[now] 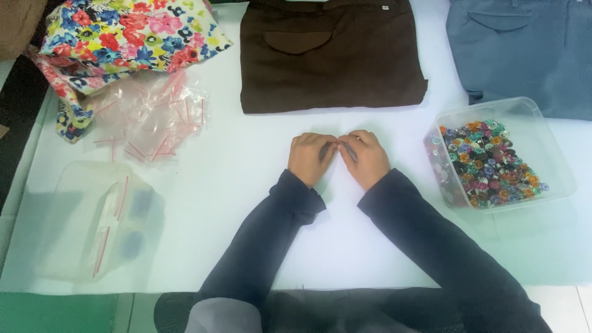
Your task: Sorting orange buttons from a container of mixed colors and arranging them in a row on a table.
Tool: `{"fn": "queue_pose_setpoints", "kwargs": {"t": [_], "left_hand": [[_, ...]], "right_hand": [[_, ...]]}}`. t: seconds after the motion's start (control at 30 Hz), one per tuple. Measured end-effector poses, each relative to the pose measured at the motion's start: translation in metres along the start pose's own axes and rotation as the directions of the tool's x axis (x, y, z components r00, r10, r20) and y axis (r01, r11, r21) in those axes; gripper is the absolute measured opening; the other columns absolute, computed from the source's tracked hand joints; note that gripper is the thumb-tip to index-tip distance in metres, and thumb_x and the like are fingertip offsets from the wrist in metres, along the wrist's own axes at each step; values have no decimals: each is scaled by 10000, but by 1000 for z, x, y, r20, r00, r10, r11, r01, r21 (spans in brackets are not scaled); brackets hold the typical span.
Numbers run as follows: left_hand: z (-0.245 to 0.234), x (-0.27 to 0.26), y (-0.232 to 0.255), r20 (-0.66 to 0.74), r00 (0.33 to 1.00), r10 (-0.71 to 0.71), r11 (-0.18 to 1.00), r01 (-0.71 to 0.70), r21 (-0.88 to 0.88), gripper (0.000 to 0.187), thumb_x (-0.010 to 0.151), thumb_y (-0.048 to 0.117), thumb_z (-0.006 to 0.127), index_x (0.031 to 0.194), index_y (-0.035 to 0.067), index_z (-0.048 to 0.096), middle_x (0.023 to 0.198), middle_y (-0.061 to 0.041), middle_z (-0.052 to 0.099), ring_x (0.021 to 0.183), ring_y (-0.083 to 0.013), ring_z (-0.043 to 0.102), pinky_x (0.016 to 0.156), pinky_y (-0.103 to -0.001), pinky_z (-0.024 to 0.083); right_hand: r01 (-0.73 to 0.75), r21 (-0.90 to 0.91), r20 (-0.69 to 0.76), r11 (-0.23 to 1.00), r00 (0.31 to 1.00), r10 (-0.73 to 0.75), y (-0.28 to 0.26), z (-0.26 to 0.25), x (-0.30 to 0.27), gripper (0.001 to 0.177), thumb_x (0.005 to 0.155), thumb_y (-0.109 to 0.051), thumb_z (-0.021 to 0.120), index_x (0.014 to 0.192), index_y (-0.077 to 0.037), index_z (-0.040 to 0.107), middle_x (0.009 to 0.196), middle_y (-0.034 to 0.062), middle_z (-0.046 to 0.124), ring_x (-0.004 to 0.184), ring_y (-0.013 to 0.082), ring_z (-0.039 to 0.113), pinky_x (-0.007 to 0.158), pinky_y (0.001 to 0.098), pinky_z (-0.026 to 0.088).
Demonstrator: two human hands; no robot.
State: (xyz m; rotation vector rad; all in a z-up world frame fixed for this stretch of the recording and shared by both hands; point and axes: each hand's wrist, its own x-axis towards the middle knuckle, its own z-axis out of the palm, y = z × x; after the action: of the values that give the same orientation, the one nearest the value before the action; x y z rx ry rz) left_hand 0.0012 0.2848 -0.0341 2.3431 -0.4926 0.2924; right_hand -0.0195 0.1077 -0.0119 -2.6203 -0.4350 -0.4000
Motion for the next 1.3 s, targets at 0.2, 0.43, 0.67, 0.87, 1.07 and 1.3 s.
{"fn": "queue_pose_setpoints", "kwargs": {"t": [0.2, 0.43, 0.67, 0.87, 1.07, 1.3], "left_hand": [[2, 0, -3, 9, 1000, -8, 1000, 8, 20, 185, 974, 190, 684, 1154, 178, 724, 976, -1, 762, 1095, -197, 668, 1021, -355, 411], [-3, -4, 3, 14, 1000, -3, 1000, 2, 7, 259, 959, 211, 698, 1210, 152, 686, 1003, -30, 757, 1126, -223, 663, 1035, -379, 418], [-8, -12, 16, 19, 997, -71, 997, 71, 18, 323, 977, 258, 649, 1281, 153, 619, 1153, -61, 703, 1188, -259, 631, 1073, -424, 404], [-6, -22, 47, -130, 989, -66, 992, 51, -116, 359, 966, 173, 622, 1312, 120, 543, 1300, -117, 565, 1212, -333, 597, 1065, -478, 431], [11, -42, 101, -275, 961, 19, 954, -99, -282, 331, 971, 96, 565, 1297, 120, 512, 1311, -102, 527, 1255, -328, 568, 1065, -481, 422], [17, -19, 179, -181, 977, 113, 873, -185, -451, 421, 933, 77, 606, 1330, 69, 464, 1313, -140, 499, 1241, -340, 577, 1065, -429, 479]], "right_hand": [[15, 49, -48, 999, 999, -13, 6, 6, 1, 154, 1024, -219, 675, 1098, -98, 735, 1001, 51, 642, 939, 202, 656, 789, 290, 603], [0, 112, -83, 994, 997, 9, 3, 4, -3, 190, 998, -204, 700, 1137, -75, 719, 1025, 76, 639, 971, 231, 662, 792, 301, 606], [-10, 232, -156, 973, 987, 48, -3, -5, -10, 184, 980, -113, 696, 1161, -86, 685, 1043, 64, 621, 944, 242, 664, 795, 343, 629], [7, 262, -213, 965, 976, 51, -7, -17, -27, 195, 969, -82, 685, 1161, -108, 665, 1073, 49, 609, 973, 234, 654, 808, 351, 622], [78, 333, -349, 940, 936, 46, -23, -52, -54, 233, 966, 14, 628, 1157, -114, 664, 1058, 32, 607, 970, 212, 638, 799, 310, 590], [118, 211, -503, 970, 864, 4, -8, -148, -83, 261, 951, 15, 670, 1205, -39, 683, 1048, 107, 625, 933, 269, 657, 791, 332, 585]]}}
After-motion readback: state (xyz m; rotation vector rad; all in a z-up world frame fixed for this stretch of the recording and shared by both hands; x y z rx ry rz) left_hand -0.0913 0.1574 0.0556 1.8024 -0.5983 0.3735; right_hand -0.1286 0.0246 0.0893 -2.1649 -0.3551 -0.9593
